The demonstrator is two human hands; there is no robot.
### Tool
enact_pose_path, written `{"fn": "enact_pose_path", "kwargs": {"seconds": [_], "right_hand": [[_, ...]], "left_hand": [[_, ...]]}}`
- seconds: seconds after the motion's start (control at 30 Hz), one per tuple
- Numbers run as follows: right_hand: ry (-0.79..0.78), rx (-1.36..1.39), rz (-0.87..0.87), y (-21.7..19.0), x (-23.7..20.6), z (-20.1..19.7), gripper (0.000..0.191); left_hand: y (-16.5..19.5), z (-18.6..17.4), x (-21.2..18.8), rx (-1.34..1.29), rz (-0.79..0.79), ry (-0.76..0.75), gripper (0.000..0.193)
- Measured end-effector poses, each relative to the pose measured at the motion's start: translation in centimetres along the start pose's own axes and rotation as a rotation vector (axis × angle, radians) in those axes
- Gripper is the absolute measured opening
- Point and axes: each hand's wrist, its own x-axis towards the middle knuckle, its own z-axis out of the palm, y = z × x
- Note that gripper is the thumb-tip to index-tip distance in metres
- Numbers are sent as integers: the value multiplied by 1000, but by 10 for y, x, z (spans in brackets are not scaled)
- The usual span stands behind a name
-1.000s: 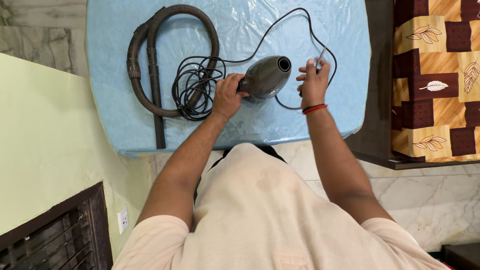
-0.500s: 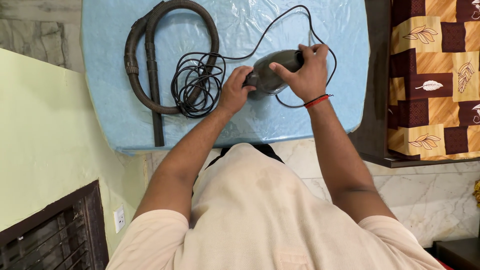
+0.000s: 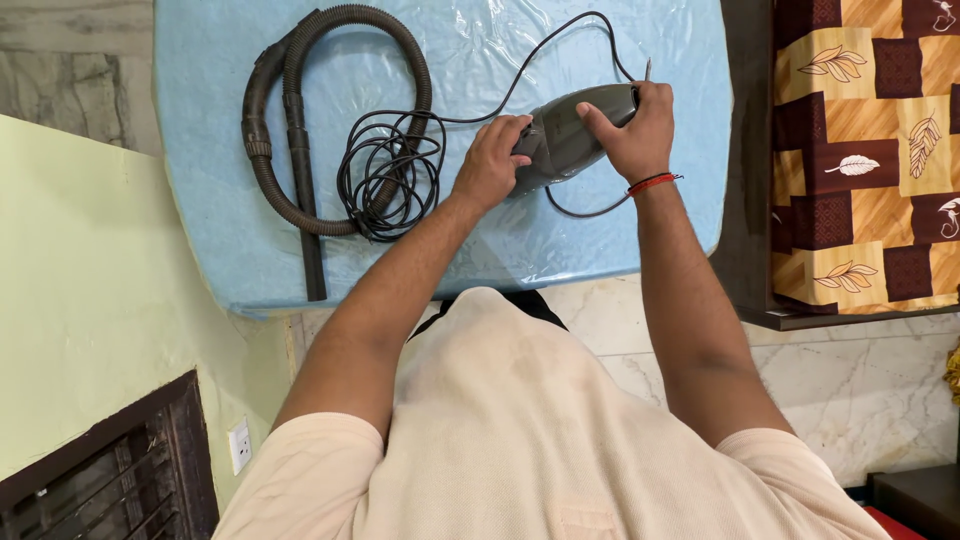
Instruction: The person unwinds the power cord from a vacuum cleaner body on a table, uses a screwdriver to open the housing, removes the dust canister and filter, then reattaches the filter and reassembles the vacuum body.
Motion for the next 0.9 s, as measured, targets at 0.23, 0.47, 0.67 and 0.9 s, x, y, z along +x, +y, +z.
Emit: {"fn": "enact_pose_path", "kwargs": {"seconds": [0.23,0.47,0.67,0.9], "right_hand": [[14,46,26,3,-4,2,72],[20,39,72,3,-9,-1,77],[10,101,173,-7,-10,-9,77],[-28,480,318,-12,-5,-21,61]], "left_hand": [[-5,7,2,-31,3,44,61],[-12,17,2,35,61,73,56],[-12,19,1,69,50,44,55],[-9,10,-5,23,67,61,58]]}}
